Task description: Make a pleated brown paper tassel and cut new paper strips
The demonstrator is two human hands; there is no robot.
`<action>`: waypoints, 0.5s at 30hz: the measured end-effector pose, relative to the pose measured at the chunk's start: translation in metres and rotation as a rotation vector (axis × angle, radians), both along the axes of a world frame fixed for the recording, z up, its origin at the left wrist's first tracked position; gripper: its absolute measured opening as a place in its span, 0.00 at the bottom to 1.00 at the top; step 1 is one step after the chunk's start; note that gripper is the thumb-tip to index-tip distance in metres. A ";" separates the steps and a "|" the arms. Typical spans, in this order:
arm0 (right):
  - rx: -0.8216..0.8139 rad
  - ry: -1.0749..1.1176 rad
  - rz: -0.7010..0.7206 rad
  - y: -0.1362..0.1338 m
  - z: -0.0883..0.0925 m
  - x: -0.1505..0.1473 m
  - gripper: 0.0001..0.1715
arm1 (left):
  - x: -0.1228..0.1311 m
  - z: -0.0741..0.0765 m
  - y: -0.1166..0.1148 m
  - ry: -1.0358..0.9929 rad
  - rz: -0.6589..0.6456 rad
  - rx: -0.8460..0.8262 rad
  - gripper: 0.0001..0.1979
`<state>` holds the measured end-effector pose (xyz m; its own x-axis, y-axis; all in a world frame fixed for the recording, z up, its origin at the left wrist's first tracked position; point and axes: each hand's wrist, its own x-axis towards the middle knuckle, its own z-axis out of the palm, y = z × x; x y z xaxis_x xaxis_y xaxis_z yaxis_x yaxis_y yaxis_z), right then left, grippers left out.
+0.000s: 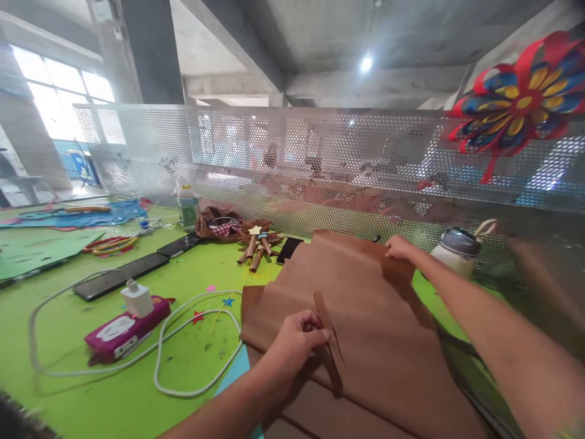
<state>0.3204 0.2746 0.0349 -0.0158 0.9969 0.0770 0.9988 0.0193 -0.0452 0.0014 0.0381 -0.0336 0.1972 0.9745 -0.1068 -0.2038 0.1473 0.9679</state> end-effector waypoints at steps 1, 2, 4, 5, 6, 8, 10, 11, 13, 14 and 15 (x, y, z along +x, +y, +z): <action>-0.010 -0.021 0.032 -0.003 0.008 0.000 0.09 | 0.000 0.001 0.000 0.005 0.002 0.002 0.08; -0.009 -0.038 0.064 -0.009 0.017 0.000 0.06 | 0.001 0.002 -0.001 0.012 0.004 0.003 0.08; 0.009 -0.058 0.121 -0.027 0.037 0.000 0.05 | 0.003 0.004 -0.002 0.022 0.004 0.009 0.08; 0.022 -0.060 0.150 -0.039 0.047 -0.002 0.05 | 0.004 0.004 -0.002 0.019 0.002 0.014 0.08; 0.040 -0.055 0.181 -0.055 0.056 -0.004 0.07 | 0.004 0.005 -0.002 0.010 0.000 0.023 0.08; 0.100 -0.009 0.293 -0.095 0.069 -0.012 0.12 | 0.005 0.008 -0.003 -0.007 -0.012 0.069 0.08; 0.105 0.069 0.431 -0.141 0.073 -0.026 0.14 | 0.002 0.015 -0.005 0.001 -0.046 0.158 0.08; 0.060 0.111 0.478 -0.165 0.071 -0.035 0.13 | -0.002 0.022 -0.007 0.021 -0.085 0.207 0.09; 0.021 0.180 0.557 -0.213 0.063 -0.056 0.11 | -0.013 0.038 -0.012 0.050 -0.214 0.266 0.09; -0.022 0.200 0.644 -0.235 0.057 -0.067 0.10 | -0.021 0.049 -0.016 0.045 -0.297 0.274 0.09; -0.077 0.216 0.743 -0.255 0.050 -0.077 0.11 | -0.030 0.060 -0.021 0.039 -0.372 0.268 0.10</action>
<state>0.2429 0.0195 0.0845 -0.6743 0.7335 0.0852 0.6941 0.6690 -0.2657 -0.0282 0.0172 0.0268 0.5397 0.8325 0.1251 -0.1470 -0.0532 0.9877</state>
